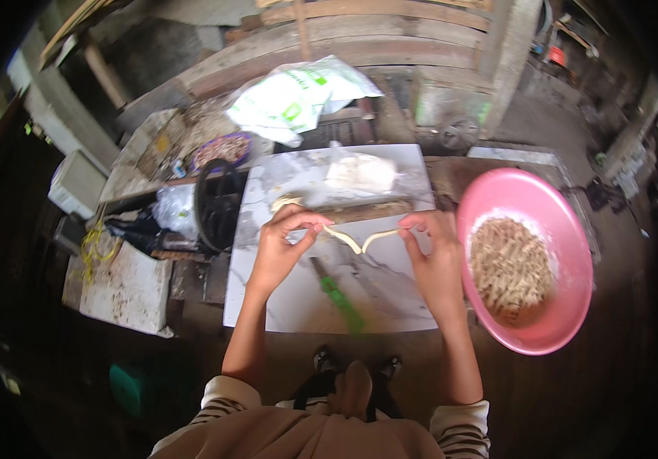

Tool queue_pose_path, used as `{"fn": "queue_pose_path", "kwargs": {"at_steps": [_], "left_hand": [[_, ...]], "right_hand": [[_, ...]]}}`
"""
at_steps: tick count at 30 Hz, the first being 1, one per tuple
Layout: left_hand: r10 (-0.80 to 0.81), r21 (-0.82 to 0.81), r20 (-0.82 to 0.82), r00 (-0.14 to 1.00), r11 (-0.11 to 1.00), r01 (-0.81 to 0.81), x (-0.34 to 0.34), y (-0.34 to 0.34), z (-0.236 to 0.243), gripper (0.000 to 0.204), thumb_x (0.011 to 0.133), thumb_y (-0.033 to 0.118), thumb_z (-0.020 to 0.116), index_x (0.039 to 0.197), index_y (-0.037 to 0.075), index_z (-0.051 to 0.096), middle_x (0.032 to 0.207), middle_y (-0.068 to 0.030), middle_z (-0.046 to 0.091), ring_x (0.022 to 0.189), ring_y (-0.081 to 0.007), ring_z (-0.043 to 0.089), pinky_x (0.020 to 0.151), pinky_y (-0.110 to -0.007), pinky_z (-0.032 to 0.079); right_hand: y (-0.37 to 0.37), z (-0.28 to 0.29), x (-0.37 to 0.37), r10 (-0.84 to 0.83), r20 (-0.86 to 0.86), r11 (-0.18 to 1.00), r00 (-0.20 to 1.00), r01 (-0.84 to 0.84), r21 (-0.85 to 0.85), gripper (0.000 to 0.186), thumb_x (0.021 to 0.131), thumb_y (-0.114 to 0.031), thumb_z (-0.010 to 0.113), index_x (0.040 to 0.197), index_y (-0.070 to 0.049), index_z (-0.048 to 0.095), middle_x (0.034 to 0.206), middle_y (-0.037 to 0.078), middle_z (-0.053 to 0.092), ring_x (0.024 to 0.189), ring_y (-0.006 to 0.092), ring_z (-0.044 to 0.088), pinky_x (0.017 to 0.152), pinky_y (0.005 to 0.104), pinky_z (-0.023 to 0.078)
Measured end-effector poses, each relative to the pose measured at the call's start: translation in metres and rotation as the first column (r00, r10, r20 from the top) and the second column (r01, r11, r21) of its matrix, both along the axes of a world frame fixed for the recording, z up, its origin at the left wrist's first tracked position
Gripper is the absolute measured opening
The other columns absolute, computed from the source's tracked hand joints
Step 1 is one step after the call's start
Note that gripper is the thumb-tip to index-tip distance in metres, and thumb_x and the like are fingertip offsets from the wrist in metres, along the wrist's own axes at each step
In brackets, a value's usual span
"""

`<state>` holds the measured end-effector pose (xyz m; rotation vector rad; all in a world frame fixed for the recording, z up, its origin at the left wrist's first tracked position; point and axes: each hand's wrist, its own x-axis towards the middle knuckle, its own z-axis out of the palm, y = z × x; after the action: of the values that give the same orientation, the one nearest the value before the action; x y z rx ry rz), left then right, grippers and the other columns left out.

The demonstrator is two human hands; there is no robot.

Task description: The person prepares noodles by hand in a workshop setting. They roll dough into a ball, flatten it with a rolling pin, and cut it into strips using a knife. The cut noodles are placed into a pink bowl.

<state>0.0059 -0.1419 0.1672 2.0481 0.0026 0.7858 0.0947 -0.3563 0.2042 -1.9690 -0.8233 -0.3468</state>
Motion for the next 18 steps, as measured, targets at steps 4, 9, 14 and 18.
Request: {"fn": "queue_pose_path", "kwargs": {"at_steps": [4,9,14,18], "left_hand": [[-0.13,-0.004,0.003,0.991,0.991,0.13,0.05,-0.059,0.01,0.015,0.081,-0.001,0.064,0.092,0.007,0.071,0.084,-0.0036,0.063,0.075,-0.0133,0.057,0.071,-0.026,0.047],[-0.402,0.058,0.003,0.916,0.914,0.401,0.109,-0.162,0.021,0.012,0.081,0.0,0.065,0.091,0.005,0.07,0.086,-0.0036,0.062,0.079,-0.0151,0.057,0.073,-0.028,0.047],[-0.613,0.163,-0.087,0.786,0.769,0.618,0.151,-0.262,0.005,0.012,0.081,0.003,0.066,0.092,0.007,0.069,0.086,-0.0036,0.059,0.083,-0.017,0.058,0.076,-0.03,0.047],[-0.664,0.183,-0.285,0.692,0.671,0.719,0.161,-0.313,-0.019,0.01,0.083,0.008,0.066,0.092,0.009,0.068,0.089,-0.0048,0.058,0.084,-0.0206,0.059,0.076,-0.033,0.048]], "right_hand": [[-0.099,0.011,0.025,-0.229,0.101,0.972,0.968,0.233,-0.026,0.013,0.075,0.005,0.065,0.085,-0.002,0.061,0.082,0.009,0.06,0.075,0.0225,0.052,0.068,0.0343,0.045],[-0.215,0.008,0.043,-0.49,0.051,0.869,0.87,0.492,-0.05,0.015,0.073,0.004,0.067,0.085,-0.002,0.06,0.085,0.008,0.061,0.075,0.0231,0.052,0.069,0.0346,0.045],[-0.295,-0.032,0.045,-0.579,0.083,0.793,0.811,0.584,-0.174,0.017,0.071,0.007,0.064,0.085,-0.002,0.063,0.081,0.009,0.06,0.077,0.0232,0.052,0.072,0.0328,0.044],[-0.319,-0.06,0.042,-0.594,0.009,0.774,0.805,0.574,-0.267,0.017,0.072,0.002,0.068,0.087,-0.003,0.064,0.085,0.01,0.061,0.082,0.0266,0.053,0.076,0.0374,0.044]]}}
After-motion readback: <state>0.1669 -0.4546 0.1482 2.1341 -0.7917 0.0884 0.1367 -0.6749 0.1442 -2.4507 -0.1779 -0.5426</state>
